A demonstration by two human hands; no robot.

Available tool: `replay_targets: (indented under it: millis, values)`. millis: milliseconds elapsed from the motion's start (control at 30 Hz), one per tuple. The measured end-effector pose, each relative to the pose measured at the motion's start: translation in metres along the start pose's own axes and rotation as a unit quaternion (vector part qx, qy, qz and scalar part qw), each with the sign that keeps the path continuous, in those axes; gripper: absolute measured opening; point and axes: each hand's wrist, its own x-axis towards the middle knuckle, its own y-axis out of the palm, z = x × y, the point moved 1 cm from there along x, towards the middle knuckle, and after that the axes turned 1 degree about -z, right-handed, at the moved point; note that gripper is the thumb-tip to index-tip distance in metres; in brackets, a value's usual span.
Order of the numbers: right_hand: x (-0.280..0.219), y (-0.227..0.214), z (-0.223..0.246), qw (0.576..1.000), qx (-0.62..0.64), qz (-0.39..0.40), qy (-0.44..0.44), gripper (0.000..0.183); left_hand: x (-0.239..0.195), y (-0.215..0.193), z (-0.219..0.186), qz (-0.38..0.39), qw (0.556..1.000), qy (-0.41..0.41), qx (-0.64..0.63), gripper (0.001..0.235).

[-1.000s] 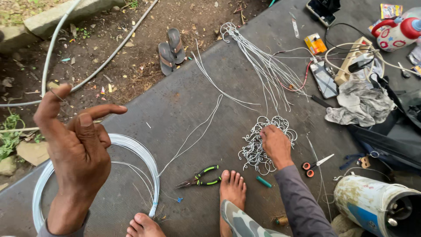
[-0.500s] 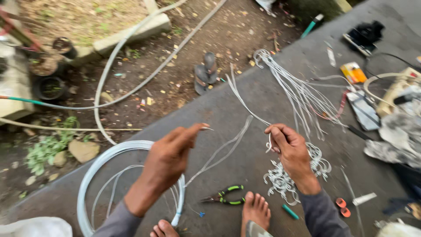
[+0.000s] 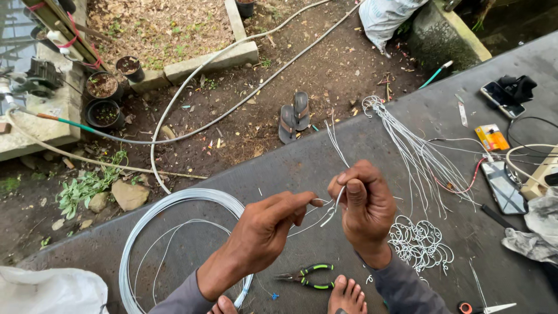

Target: The person sits on a mat and repeatedly cuts lengths of wire from a coil using pliers. They then bend each piece by hand into a loop and twist the end to secure it, placing the finished pieces in a pile.

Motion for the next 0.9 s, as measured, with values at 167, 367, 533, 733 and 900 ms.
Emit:
replay_targets:
  millis: [167, 367, 533, 733, 900]
  values:
    - [0.004, -0.001, -0.006, 0.999, 0.032, 0.008, -0.041, 0.021, -0.001, 0.000, -0.003, 0.019, 0.999, -0.021, -0.023, 0.035]
    - [0.005, 0.001, -0.005, 0.998, -0.007, 0.033, -0.047, 0.022, 0.002, -0.001, -0.007, 0.047, 0.996, 0.044, -0.063, 0.033]
    - [0.010, 0.002, 0.005, 0.983, -0.152, 0.096, -0.046, 0.024, -0.003, -0.003, -0.004, 0.123, 0.977, -0.084, -0.152, 0.016]
    - [0.017, 0.005, 0.003, 0.978, -0.180, 0.102, 0.003, 0.016, -0.009, 0.013, 0.014, 0.026, 0.961, -0.109, -0.253, 0.010]
    - [0.019, 0.007, 0.002, 0.976, -0.200, 0.087, 0.011, 0.013, -0.017, 0.022, 0.030, -0.036, 0.966, -0.109, -0.232, 0.023]
